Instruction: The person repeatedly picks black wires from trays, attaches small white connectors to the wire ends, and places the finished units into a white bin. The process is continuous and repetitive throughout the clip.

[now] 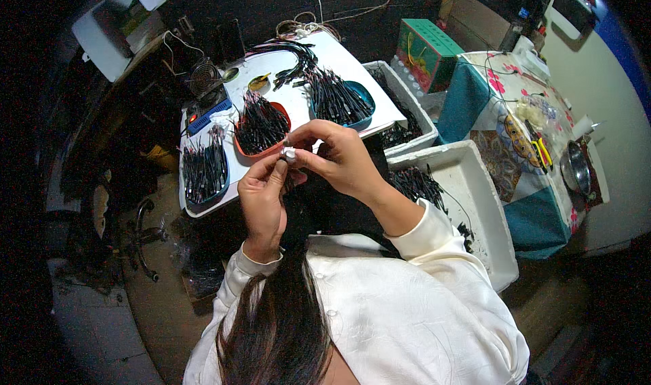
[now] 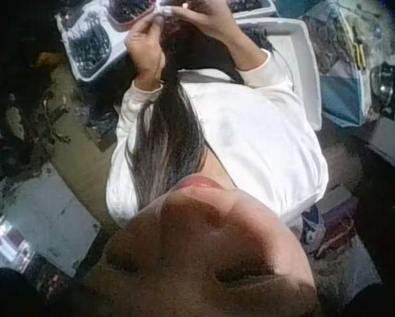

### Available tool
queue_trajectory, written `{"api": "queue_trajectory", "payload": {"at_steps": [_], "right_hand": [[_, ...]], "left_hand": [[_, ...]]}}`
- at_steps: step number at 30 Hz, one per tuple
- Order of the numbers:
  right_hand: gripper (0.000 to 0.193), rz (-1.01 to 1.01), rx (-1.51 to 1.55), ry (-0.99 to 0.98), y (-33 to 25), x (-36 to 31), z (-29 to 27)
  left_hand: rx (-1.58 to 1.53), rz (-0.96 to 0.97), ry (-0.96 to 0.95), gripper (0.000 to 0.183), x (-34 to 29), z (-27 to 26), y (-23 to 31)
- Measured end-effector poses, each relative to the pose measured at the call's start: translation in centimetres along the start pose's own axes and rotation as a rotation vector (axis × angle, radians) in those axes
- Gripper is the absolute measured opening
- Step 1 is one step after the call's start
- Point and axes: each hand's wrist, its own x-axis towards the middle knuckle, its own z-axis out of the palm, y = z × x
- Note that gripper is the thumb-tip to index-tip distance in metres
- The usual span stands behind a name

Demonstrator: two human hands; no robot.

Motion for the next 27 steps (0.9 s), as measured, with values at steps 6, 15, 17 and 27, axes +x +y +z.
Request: {"api": "queue_trajectory", "payload": {"at_steps": [6,15,17,27], "right_hand": [[0.011,0.233,0.529,-0.086,0.8,0.3,0.1],[0.015,0.424,0.592,-0.068,2.1,-0.9,0.2],[0.016,0.513,0.665,-0.103,2.4,-0.7,-0.4],[0.018,0.482,-0.065,-0.3,8.6,9.0,-3.7]], "left_hand": [[-0.055,-0.024,-0.049,0.019,0.1,-0.5,0.0],[-0.154,-0.26,-0.137,0.019,-0.5,-0.8,-0.2],[-0.097,-0.295,-0.182,0.017,-0.4,-1.2,-0.4],[-0.115,-0.417,-0.096,0.013,1.9,-4.9,-2.4]]}}
